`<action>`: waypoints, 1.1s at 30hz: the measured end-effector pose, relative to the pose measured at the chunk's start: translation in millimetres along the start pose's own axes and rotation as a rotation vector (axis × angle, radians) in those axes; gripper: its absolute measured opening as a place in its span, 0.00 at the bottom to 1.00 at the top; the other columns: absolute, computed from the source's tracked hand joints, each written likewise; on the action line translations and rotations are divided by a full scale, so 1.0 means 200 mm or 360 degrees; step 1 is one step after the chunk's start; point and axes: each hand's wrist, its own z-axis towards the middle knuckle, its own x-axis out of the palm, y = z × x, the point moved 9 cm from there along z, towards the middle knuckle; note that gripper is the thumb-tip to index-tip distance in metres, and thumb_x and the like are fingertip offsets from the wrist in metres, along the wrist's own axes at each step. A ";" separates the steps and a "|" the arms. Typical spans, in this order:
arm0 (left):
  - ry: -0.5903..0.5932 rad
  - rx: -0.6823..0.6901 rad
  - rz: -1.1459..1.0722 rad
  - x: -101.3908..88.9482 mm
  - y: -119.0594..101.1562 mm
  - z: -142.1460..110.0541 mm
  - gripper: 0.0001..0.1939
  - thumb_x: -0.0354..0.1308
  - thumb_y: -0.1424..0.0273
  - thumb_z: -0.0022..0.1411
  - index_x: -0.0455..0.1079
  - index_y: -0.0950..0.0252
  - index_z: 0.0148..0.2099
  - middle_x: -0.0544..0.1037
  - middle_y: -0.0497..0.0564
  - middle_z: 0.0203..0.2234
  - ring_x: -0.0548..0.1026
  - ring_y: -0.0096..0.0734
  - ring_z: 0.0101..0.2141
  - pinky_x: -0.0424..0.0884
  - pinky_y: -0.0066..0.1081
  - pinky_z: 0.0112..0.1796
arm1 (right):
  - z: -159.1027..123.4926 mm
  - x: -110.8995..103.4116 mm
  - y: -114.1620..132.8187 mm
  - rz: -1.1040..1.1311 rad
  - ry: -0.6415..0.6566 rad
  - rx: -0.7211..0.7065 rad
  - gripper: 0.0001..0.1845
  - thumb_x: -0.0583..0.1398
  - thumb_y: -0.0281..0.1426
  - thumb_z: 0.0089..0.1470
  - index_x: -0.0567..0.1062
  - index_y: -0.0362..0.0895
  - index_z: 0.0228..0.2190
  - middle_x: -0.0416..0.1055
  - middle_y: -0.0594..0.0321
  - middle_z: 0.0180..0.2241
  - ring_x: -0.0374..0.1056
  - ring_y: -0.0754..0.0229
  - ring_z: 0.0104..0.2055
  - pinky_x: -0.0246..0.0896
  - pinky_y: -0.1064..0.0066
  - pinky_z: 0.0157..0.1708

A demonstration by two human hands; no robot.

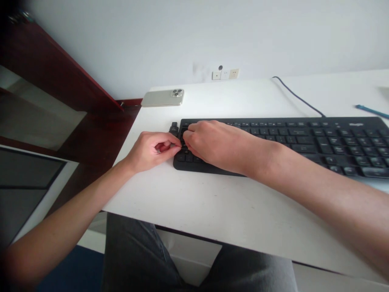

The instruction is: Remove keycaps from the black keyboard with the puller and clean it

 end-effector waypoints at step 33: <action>0.0076 0.0270 0.0033 -0.01 -0.07 -0.02 0.07 0.62 0.67 0.69 0.82 0.62 0.42 0.85 0.51 0.35 0.80 0.29 0.32 0.75 0.28 0.34 | -0.03 0.00 0.01 -0.0075 0.0086 -0.0154 0.16 0.53 0.24 0.67 0.78 0.44 0.31 0.73 0.62 0.31 0.67 0.62 0.30 0.58 0.69 0.31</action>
